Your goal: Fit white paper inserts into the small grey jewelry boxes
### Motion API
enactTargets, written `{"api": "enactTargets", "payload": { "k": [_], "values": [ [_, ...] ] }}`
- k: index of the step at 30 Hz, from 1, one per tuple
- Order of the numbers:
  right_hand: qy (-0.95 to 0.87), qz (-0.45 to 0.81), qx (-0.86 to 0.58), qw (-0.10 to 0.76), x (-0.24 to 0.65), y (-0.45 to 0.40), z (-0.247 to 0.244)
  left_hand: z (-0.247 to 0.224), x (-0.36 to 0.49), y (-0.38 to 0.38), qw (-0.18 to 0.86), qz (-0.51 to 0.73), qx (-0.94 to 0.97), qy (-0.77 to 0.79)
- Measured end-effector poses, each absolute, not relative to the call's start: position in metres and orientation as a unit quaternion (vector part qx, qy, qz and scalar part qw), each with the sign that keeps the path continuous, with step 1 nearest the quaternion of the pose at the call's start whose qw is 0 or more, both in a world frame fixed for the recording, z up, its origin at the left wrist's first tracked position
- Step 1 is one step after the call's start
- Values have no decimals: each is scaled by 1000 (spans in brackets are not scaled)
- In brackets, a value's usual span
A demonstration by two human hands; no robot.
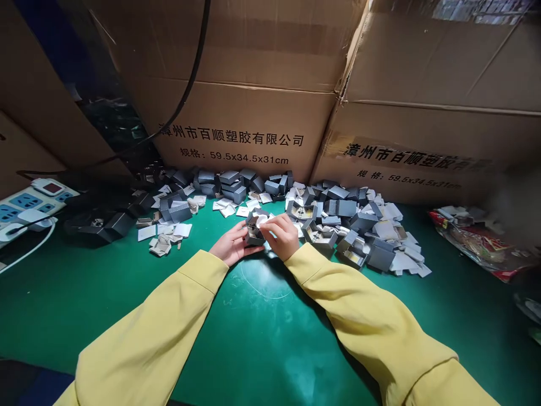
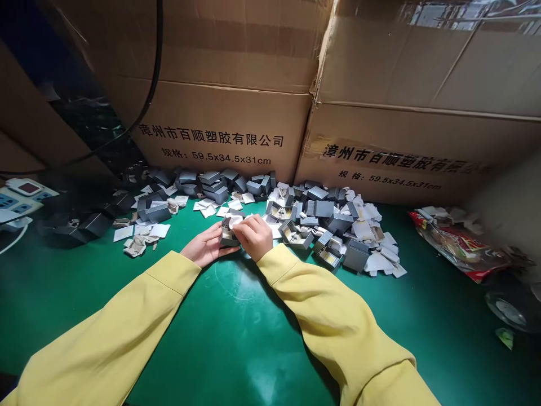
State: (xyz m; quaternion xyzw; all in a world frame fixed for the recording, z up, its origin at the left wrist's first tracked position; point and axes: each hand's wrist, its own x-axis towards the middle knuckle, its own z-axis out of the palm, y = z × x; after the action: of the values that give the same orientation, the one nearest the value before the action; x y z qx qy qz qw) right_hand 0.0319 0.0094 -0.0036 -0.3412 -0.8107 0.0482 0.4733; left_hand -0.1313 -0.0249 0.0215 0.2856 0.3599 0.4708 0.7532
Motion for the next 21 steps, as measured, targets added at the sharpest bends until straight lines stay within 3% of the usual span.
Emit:
{"api": "enactTargets", "payload": {
  "k": [21],
  "values": [
    [-879,-43,-336,334,30,14,-15,14,-131,-23,753,442,332,356]
  ]
}}
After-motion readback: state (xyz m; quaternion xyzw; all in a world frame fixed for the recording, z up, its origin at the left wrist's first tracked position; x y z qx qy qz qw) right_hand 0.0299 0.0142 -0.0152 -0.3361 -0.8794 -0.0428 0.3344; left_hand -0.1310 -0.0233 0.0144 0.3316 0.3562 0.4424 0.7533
